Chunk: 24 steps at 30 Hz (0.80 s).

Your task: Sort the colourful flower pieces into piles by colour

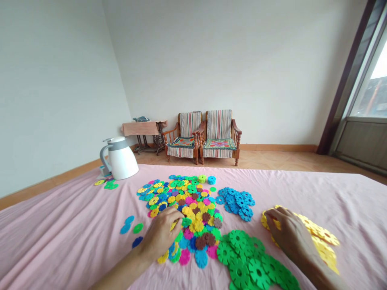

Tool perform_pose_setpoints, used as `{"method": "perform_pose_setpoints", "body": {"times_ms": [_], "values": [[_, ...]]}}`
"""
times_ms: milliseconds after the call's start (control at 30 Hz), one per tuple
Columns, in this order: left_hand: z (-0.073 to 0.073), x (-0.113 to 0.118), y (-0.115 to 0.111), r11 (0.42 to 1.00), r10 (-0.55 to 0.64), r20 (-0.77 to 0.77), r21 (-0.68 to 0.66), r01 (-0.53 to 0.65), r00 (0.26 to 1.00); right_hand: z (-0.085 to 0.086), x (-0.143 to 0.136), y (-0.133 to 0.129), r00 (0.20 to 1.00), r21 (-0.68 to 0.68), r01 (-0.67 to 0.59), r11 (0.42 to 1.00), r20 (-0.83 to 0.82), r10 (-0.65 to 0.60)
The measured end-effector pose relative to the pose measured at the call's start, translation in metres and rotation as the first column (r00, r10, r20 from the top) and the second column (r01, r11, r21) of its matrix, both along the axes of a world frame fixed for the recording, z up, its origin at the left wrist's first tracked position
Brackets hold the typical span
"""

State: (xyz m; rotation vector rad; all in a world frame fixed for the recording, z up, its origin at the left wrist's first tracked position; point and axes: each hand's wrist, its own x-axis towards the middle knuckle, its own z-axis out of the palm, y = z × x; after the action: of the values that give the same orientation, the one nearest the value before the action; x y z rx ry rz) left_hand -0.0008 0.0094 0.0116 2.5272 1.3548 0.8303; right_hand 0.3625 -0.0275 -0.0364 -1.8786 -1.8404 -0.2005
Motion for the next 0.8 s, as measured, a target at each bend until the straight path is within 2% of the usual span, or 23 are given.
{"method": "perform_pose_setpoints", "body": {"times_ms": [100,200,300,400,467,500,567,633,700,800], "values": [[0.008,0.008,0.004,0.999,0.043,0.141,-0.017,-0.041,0.989,0.002,-0.001,-0.001,1.0,-0.003,0.003,1.0,-0.001,-0.003],[0.008,0.033,-0.002,0.973,-0.002,0.278,-0.222,0.066,0.961,0.001,-0.001,-0.001,1.0,-0.003,0.002,1.0,-0.009,-0.002],[-0.001,0.069,-0.017,0.869,-0.045,0.377,-0.442,0.223,0.925,0.001,0.0,0.0,1.0,-0.003,-0.001,1.0,-0.012,0.001],[-0.007,0.1,-0.032,0.756,-0.113,0.41,-0.556,0.346,0.905,0.001,0.0,0.0,1.0,-0.008,-0.011,1.0,-0.007,0.011],[-0.004,0.11,-0.039,0.718,-0.146,0.388,-0.592,0.367,0.91,0.002,0.001,0.0,1.0,-0.009,-0.012,1.0,-0.002,0.012],[-0.001,0.111,-0.04,0.727,-0.169,0.359,-0.583,0.362,0.918,0.003,0.001,0.0,1.0,-0.01,-0.01,1.0,-0.001,0.01],[0.007,0.104,-0.038,0.785,-0.226,0.274,-0.517,0.341,0.935,0.003,0.001,0.0,1.0,-0.012,-0.005,1.0,0.0,0.005],[0.017,0.085,-0.031,0.841,-0.258,0.176,-0.442,0.31,0.95,0.004,0.001,0.0,1.0,-0.014,0.002,1.0,0.0,-0.002],[0.025,0.06,-0.024,0.887,-0.246,0.086,-0.382,0.26,0.965,0.005,0.0,-0.001,1.0,-0.016,0.008,1.0,-0.001,-0.008],[0.032,0.016,-0.019,0.914,-0.217,-0.074,-0.367,0.176,0.973,0.005,-0.003,-0.002,1.0,-0.021,0.006,1.0,0.001,-0.006]]}}
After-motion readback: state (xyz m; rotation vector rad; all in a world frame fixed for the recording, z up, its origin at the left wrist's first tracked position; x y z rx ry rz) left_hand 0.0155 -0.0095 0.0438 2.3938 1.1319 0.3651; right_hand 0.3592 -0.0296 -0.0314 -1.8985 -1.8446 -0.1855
